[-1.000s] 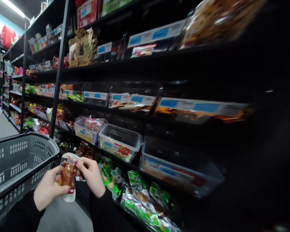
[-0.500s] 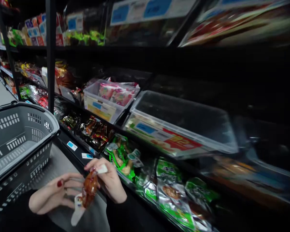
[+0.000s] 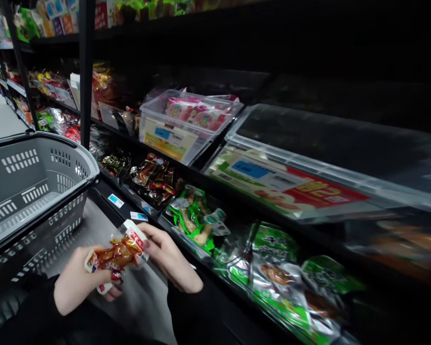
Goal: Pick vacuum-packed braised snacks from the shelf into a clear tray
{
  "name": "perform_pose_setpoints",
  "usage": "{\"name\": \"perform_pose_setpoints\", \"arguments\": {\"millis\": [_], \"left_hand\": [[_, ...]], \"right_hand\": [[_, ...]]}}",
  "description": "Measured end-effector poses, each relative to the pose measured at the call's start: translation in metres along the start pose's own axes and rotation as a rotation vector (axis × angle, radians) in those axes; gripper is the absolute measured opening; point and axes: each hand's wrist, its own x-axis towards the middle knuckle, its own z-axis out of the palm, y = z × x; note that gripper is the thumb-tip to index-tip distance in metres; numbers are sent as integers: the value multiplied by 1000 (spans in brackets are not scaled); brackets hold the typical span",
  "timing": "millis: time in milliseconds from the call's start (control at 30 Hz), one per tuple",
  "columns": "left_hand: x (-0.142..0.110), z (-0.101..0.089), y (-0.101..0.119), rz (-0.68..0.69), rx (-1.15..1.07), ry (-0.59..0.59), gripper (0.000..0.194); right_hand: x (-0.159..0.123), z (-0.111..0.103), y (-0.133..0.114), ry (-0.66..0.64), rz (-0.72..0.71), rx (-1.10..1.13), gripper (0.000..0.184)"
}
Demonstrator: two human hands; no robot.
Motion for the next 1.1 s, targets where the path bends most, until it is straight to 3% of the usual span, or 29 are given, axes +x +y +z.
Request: {"name": "perform_pose_setpoints", "arguments": {"millis": [67, 200, 333, 433, 567, 733, 1100], "left_hand": [[-2, -4, 2, -12, 29, -28, 32], [-7, -12, 9, 120, 87, -61, 49], [-10, -23, 16, 215, 288, 96, 58], [-10, -33, 24, 181, 363, 109, 62], [-11, -45, 34, 79, 364, 36, 61], [-13, -48, 38, 78, 360, 3, 51], [-9, -52, 32, 93, 375, -19, 46]], "right_hand": [[-4, -1, -3, -16, 53, -113, 31], [-11, 0, -2, -33, 121, -44, 31], [-10, 0, 14, -198, 268, 42, 33], [-6, 5, 29, -285, 357, 35, 30], [-1, 18, 41, -400, 456, 14, 30], [2, 26, 40, -454, 528, 35, 32], [3, 23, 45, -471, 492, -13, 30]]}}
